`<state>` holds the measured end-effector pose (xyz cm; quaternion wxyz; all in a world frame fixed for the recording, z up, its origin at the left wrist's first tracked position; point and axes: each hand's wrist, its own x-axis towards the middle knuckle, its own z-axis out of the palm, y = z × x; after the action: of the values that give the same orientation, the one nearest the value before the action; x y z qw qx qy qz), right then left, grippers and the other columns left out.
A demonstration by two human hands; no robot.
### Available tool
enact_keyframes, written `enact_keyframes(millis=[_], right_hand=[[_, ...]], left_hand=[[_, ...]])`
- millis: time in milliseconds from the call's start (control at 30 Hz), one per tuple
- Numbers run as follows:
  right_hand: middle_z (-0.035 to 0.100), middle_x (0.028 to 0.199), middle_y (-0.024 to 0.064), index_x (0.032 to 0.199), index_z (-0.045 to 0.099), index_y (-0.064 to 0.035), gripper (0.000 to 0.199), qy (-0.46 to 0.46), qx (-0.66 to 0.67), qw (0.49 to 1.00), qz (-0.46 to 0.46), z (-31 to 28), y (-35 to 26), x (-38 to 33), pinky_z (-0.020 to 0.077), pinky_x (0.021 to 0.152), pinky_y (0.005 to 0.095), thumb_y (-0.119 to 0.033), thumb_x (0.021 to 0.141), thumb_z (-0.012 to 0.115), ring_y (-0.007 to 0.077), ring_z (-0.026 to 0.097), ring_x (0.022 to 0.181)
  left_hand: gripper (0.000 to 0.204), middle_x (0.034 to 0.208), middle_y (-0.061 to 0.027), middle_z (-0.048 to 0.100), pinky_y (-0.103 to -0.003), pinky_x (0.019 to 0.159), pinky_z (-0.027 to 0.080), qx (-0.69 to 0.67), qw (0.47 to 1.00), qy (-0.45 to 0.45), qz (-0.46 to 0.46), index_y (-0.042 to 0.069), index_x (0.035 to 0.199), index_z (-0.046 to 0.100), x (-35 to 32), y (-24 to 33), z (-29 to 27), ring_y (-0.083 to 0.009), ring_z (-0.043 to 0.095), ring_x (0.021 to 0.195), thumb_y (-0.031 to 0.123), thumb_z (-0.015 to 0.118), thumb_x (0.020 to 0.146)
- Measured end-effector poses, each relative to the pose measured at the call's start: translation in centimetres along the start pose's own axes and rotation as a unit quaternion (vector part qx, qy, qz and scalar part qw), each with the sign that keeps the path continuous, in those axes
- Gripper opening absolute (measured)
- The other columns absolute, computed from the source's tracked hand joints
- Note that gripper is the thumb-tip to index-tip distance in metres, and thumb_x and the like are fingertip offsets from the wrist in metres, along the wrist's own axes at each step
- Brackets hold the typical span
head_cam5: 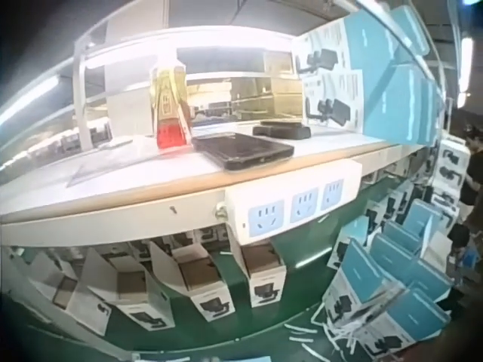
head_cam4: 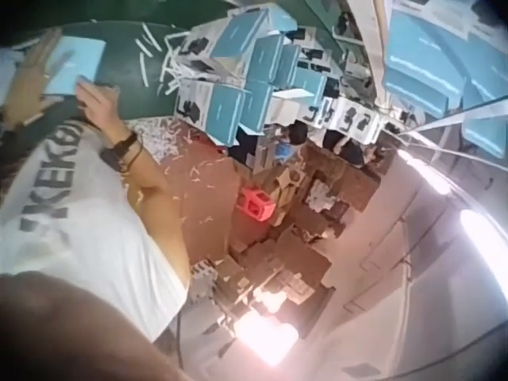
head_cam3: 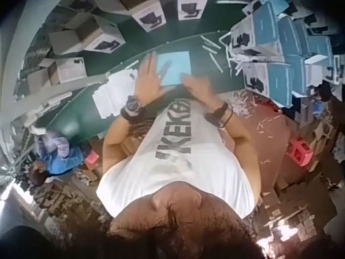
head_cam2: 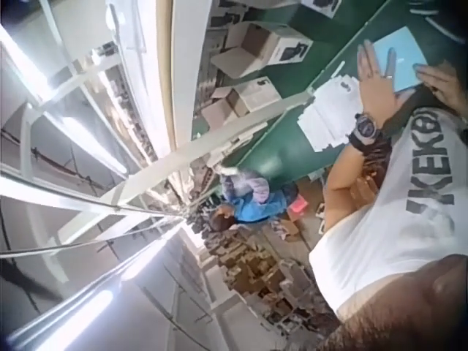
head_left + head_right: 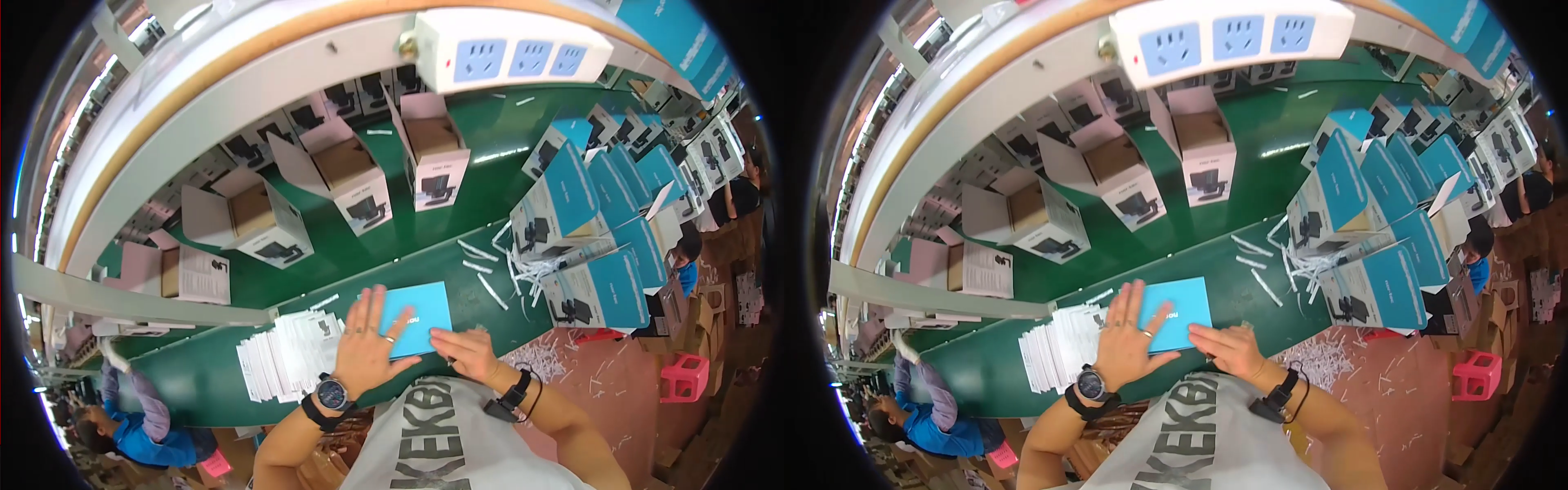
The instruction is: The person packs a microphone by placing a manual into a box, folding the flaps closed, and applying tape to the seams. They then set the sealed box on a shelf and repeat the process with another unit.
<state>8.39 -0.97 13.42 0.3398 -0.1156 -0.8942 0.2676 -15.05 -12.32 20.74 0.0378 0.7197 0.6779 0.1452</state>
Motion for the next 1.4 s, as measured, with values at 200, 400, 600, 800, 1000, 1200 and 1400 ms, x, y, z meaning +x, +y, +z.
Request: enact_keyframes(millis=[200, 400, 600, 800, 1000, 1200, 1400], right_hand=[[0.074, 0.127, 0.0093, 0.117, 0.077, -0.01, 0.03, -0.019, 0.024, 0.999, -0.012, -0.1, -1.6, 1.1, 0.0551, 0.061, 0.0317, -0.009, 0.087, 0.077, 0.0196, 0.073, 0.074], [0.071, 0.126, 0.0209, 0.121, 0.07, -0.0006, 0.031, 0.208, -0.078, 0.975, 0.012, -6.9, 3.4, 15.4, 0.0552, 0.097, 0.0393, -0.001, 0.09, 0.068, 0.0375, 0.07, 0.116], [0.069, 0.13, 0.0175, 0.123, 0.07, -0.0053, 0.033, 0.034, -0.204, 0.966, 0.157, -9.5, 11.8, 23.5, 0.0541, 0.098, 0.0437, -0.015, 0.092, 0.069, 0.0411, 0.066, 0.114], [0.075, 0.109, 0.0128, 0.111, 0.076, -0.0091, 0.023, 0.018, -0.263, 0.947, 0.184, -6.9, 13.7, 21.7, 0.0566, 0.084, 0.046, -0.019, 0.091, 0.071, 0.0386, 0.069, 0.101], [0.074, 0.095, 0.0165, 0.102, 0.077, -0.0051, 0.016, -0.018, -0.246, 0.965, 0.086, -6.6, 8.4, 19.5, 0.0553, 0.075, 0.0439, -0.014, 0.089, 0.073, 0.0392, 0.069, 0.088], [0.07, 0.08, 0.0118, 0.099, 0.074, 0.0005, 0.013, -0.008, -0.063, 0.985, 0.163, -2.5, 1.1, 14.9, 0.0521, 0.062, 0.0357, -0.012, 0.094, 0.073, 0.0194, 0.065, 0.066], [0.07, 0.096, 0.0017, 0.116, 0.07, 0.0015, 0.024, 0.003, 0.266, 0.874, 0.407, 4.5, -6.5, 10.1, 0.0451, 0.055, 0.0224, -0.017, 0.101, 0.07, 0.0058, 0.057, 0.067]], left_hand=[[0.107, 0.156, -0.0397, 0.033, -0.063, 0.119, 0.028, -0.014, 0.999, -0.022, 0.044, 0.01, 0.158, 0.043, 0.2, -1.6, -1.6, -0.0557, 0.033, 0.146, 0.071, 0.077, 0.076], [0.106, 0.145, -0.0363, 0.045, -0.061, 0.118, 0.03, 0.061, 0.997, 0.004, 0.04, 0.019, 0.16, 0.042, 0.4, -7.9, -5.0, -0.053, 0.044, 0.133, 0.074, 0.072, 0.076], [0.101, 0.142, -0.0313, 0.049, -0.058, 0.113, 0.036, 0.176, 0.982, 0.032, -0.065, 0.017, 0.153, 0.05, 0.9, -20.5, -7.5, -0.0496, 0.046, 0.132, 0.068, 0.08, 0.072], [0.1, 0.143, -0.0244, 0.051, -0.053, 0.111, 0.039, 0.081, 0.977, 0.02, -0.198, 0.018, 0.152, 0.051, 2.2, -25.4, -6.4, -0.0453, 0.046, 0.133, 0.068, 0.081, 0.071], [0.097, 0.155, -0.0221, 0.046, -0.054, 0.116, 0.038, 0.18, 0.954, 0.079, -0.225, 0.022, 0.153, 0.051, 1.1, -22.6, -3.5, -0.0426, 0.041, 0.144, 0.061, 0.085, 0.071], [0.084, 0.158, -0.0194, 0.046, -0.053, 0.12, 0.037, 0.21, 0.96, 0.111, -0.148, 0.024, 0.154, 0.049, -1.0, -23.5, 1.2, -0.0396, 0.044, 0.146, 0.05, 0.081, 0.082], [0.071, 0.153, -0.0173, 0.053, -0.05, 0.117, 0.042, 0.214, 0.955, 0.177, -0.102, 0.018, 0.152, 0.051, -1.4, -23.0, 1.9, -0.0371, 0.05, 0.142, 0.04, 0.077, 0.089]])
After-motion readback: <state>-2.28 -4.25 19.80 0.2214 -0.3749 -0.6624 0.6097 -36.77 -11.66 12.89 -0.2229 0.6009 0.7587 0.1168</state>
